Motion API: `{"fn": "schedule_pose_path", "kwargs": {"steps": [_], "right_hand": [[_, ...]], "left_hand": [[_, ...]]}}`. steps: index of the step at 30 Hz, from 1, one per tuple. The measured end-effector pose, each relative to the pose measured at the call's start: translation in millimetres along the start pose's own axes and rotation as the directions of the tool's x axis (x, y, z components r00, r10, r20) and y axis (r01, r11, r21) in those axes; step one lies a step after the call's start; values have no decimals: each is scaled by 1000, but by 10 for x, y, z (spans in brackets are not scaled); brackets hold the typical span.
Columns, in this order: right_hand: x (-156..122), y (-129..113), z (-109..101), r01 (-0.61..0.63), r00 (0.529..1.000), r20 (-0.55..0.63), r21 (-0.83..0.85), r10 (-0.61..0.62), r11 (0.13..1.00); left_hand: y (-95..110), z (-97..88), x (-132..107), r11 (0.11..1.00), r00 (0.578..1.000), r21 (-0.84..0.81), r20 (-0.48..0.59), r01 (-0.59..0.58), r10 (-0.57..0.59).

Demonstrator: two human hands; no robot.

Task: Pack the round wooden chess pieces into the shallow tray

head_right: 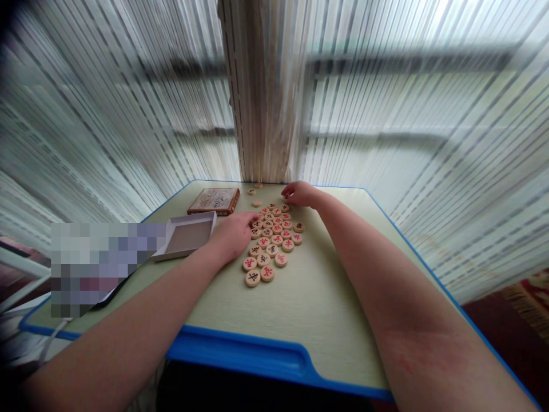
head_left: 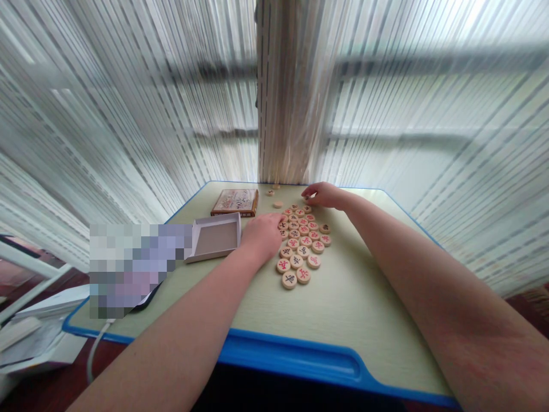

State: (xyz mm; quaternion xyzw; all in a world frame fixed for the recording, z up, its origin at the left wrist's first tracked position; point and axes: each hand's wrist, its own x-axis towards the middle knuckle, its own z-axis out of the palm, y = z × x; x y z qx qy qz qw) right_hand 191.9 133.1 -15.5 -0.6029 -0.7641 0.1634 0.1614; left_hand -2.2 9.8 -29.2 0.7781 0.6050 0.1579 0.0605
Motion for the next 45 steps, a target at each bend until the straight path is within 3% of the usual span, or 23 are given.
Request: {"fn": "schedule_pose_path", "kwargs": {"steps": [8,19,22,26,32,37,41,45], "right_hand": [[10,-36,15,-22,999,37,153,17,988],[-9,-104,17,-27,993,119,86,17,996],[-14,-173,29,-36,997,76,51,33,998],[-41,-343,71,89,996,8,-50,-89,995],[-98,-528,120,383,915,190,-143,-355,912],[-150,-594,120,332,934,215,-230,-284,915],[-155,-613,107,272,952,201,-205,-231,940],[-148,-604,135,329,938,178,-184,-297,926]], "left_hand": [[-12,9,4,1000,1000,4,-18,-8,8],[-2,-2,7,1000,1000,-3,-18,-8,8],[-2,-8,4,1000,1000,-9,-17,-4,3],[-8,-12,4,1000,1000,-21,-12,1,-1],[-8,-17,6,1000,1000,-15,-27,8,-8],[0,-20,5,997,996,-13,-29,79,-79],[-14,-6,16,995,994,-19,-30,103,-103],[-22,11,23,995,994,-14,-31,100,-100]]}}
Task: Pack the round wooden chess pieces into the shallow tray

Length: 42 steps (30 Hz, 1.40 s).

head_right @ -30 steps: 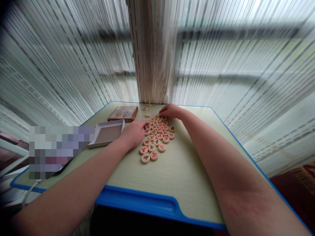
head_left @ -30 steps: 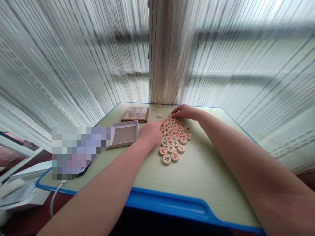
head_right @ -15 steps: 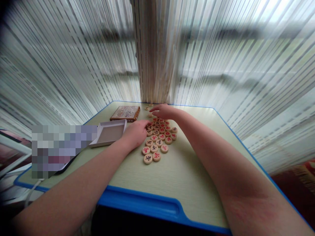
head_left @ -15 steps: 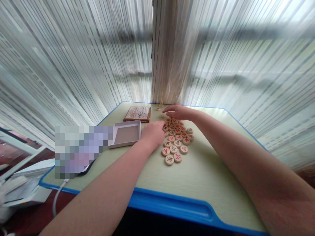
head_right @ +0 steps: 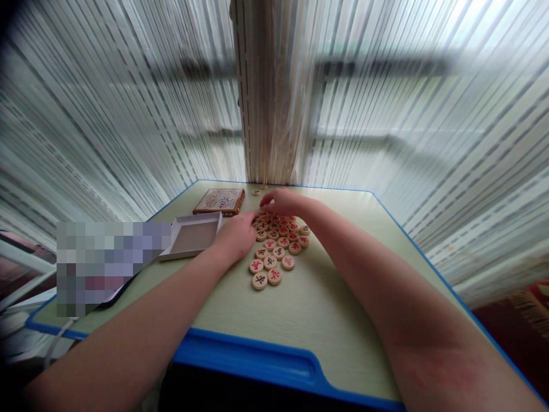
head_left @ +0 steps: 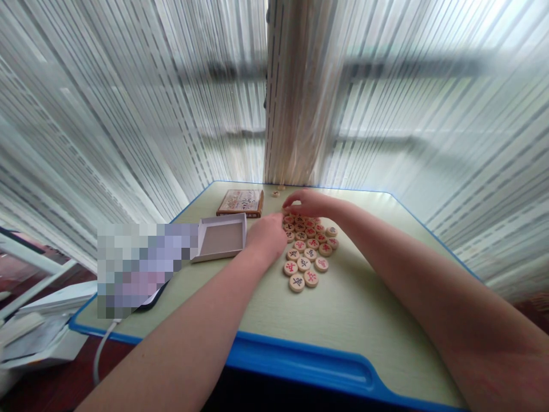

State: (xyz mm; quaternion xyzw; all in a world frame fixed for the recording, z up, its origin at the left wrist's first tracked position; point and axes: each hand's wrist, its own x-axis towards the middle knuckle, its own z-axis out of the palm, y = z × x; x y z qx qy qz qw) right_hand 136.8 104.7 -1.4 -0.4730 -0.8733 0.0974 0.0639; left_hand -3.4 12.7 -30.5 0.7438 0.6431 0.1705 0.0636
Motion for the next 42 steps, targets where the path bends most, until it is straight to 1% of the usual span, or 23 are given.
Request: {"fn": "schedule_pose_path", "kwargs": {"steps": [2,6,12,15,18,21,24,26,29,35,40,42], "right_hand": [[3,-17,32,11,1000,-10,10,-11,1000],[5,-95,90,-12,999,-35,25,13,1000],[24,-147,132,-35,997,-72,-1,35,999],[47,-141,165,-2,997,-81,-39,-2,999],[56,-153,194,15,996,-86,-41,-19,999],[44,-177,206,-2,992,-127,20,5,1000],[32,-193,205,4,986,-165,131,18,991],[28,-197,198,14,985,-171,191,19,982],[19,-197,168,11,989,-148,223,23,975],[-20,-156,44,28,997,-70,226,-13,974],[-33,-111,-12,-23,1000,7,222,22,975],[-36,-112,-16,-32,999,18,216,29,976]], "left_hand": [[3,0,-4,1000,1000,4,1,-6,6],[15,-19,-17,1000,1000,16,16,0,0],[27,-37,-24,1000,999,14,39,23,-24],[30,-27,-27,999,999,1,24,38,-38],[28,-14,-23,994,995,-51,-15,93,-94],[23,-12,-12,984,989,-107,-30,142,-146],[20,-21,-3,977,984,-121,-27,174,-178],[19,-27,-2,974,981,-124,-33,187,-192],[19,-28,-5,977,982,-113,-38,179,-185],[20,-25,-11,982,984,-72,6,176,-176],[21,-41,-14,978,983,-101,8,182,-182],[22,-45,-19,978,984,-107,4,179,-180]]}}
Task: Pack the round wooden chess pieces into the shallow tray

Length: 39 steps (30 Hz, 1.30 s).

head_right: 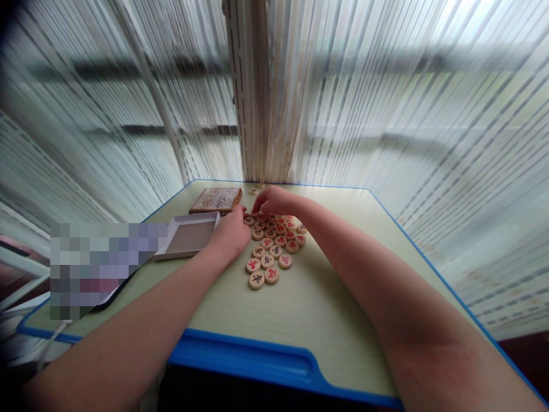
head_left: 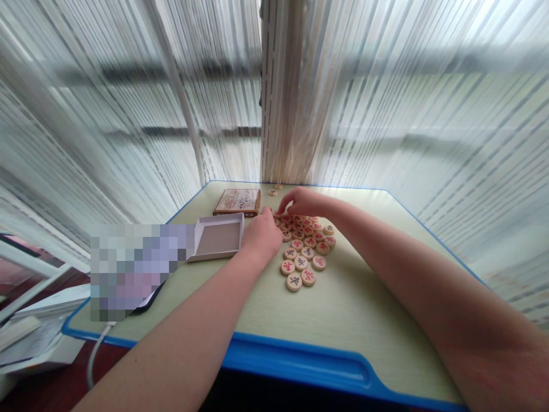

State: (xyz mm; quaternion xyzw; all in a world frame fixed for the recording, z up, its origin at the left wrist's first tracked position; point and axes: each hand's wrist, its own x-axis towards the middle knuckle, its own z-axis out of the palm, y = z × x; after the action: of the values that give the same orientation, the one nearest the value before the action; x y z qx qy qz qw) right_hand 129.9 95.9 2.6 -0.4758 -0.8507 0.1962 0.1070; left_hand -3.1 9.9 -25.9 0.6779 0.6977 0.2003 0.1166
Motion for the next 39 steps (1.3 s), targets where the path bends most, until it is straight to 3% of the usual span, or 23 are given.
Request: {"fn": "schedule_pose_path", "kwargs": {"steps": [11,17,22,28,33,39], "right_hand": [[31,-6,78,-37,976,-216,-88,17,995],[225,151,62,20,978,-192,-309,-83,951],[558,257,38,-64,990,-141,-389,9,919],[806,184,146,-131,989,-127,-459,81,879],[781,99,139,-173,984,-110,-466,138,868],[511,35,59,-154,988,-92,-411,128,898]], "left_hand": [[-36,70,32,995,996,70,-42,-72,75],[-62,131,79,995,994,43,-57,-90,92],[-48,127,61,996,995,37,-62,-82,84],[-45,101,54,993,992,39,-56,-112,114],[-57,126,84,993,992,43,-63,-107,109],[-89,166,99,990,989,49,-56,-132,135]]}}
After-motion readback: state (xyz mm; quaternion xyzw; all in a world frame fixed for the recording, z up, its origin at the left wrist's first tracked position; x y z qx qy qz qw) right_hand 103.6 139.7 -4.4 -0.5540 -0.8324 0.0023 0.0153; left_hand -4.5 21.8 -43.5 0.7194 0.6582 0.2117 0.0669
